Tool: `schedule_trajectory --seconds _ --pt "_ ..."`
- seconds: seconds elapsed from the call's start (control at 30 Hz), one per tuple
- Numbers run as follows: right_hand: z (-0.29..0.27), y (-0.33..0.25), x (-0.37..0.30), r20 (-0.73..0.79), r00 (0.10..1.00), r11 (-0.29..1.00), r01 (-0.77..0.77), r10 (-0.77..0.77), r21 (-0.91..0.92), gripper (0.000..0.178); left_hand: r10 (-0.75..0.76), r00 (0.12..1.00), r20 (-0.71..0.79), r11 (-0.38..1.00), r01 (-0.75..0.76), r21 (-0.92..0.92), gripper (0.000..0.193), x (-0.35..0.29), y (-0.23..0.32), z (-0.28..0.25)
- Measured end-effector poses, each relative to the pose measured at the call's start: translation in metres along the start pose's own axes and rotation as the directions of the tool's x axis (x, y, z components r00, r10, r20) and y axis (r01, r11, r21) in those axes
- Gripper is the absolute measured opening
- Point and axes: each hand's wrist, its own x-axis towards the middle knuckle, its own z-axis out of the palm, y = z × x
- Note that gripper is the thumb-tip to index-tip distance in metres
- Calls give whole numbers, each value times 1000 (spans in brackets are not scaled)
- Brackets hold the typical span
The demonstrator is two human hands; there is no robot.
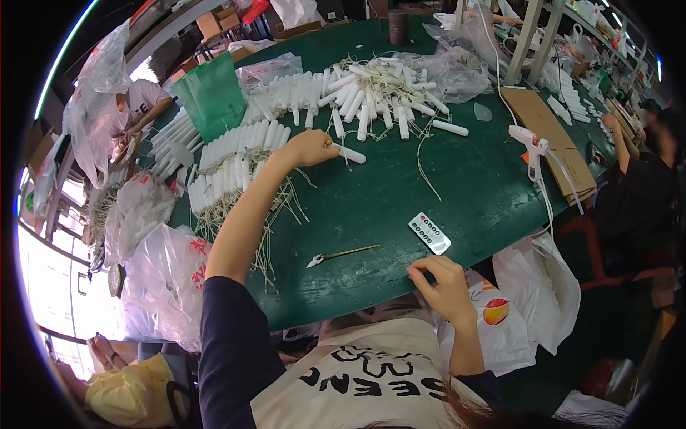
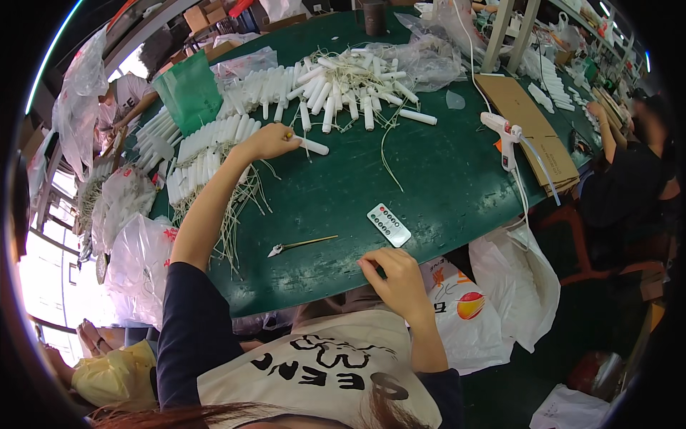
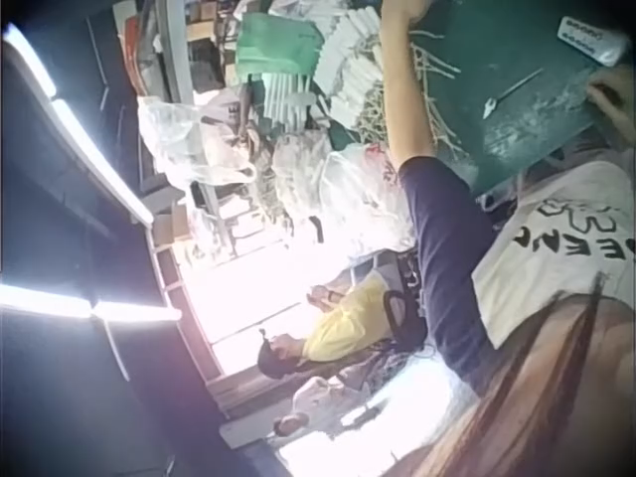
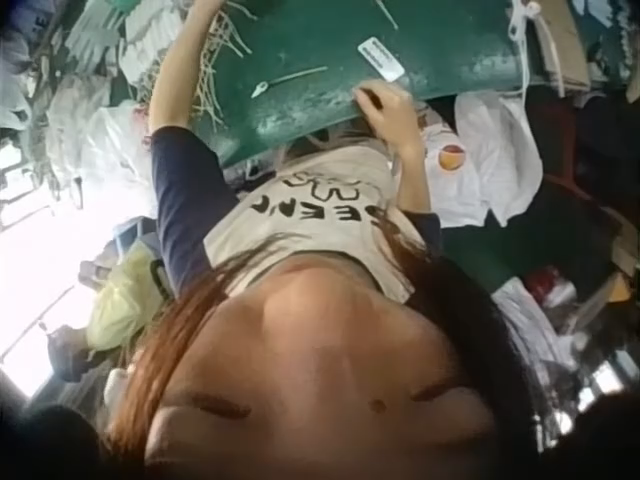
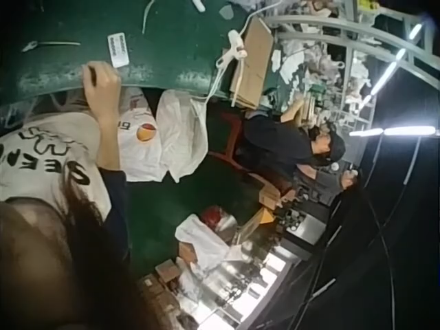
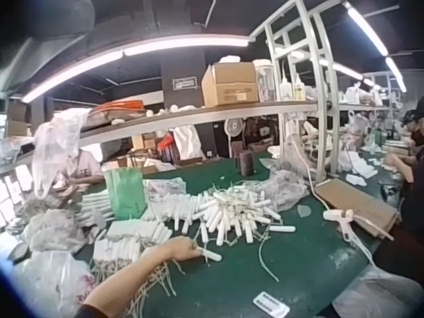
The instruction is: Assembling small white cylindrical components by inserting wires and sealing them using a lighter.
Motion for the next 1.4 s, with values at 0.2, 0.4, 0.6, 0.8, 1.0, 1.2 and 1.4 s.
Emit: schedule_trajectory --seconds 0.2,0.4,0.6,0.8,1.0,1.2,1.4 --pt "1 4 3 11 1000 1000 -7 7 8 9 81 992 -102 990 -92 -109 39 1 -10 -1" --pt "-5 5 6 10 1000 1000 8 -8 10 9 -35 942 -333 997 10 -77 31 25 -20 17" --pt "-7 12 10 -2 1000 1000 -6 6 10 8 -141 876 -461 989 140 -37 36 60 50 19" --pt "-12 13 5 5 1000 1000 -2 2 -7 8 -446 853 -271 889 387 -247 52 96 42 42" --pt "-15 11 0 8 1000 1000 -20 20 -17 8 -399 913 -83 805 306 -508 47 97 14 41" --pt "-15 12 -5 -11 1000 1000 -29 29 0 8 -268 948 171 300 251 -920 31 32 31 -49" --pt "-11 10 -3 -15 1000 1000 -11 11 0 8 -111 980 165 364 194 -911 29 -54 39 -110"
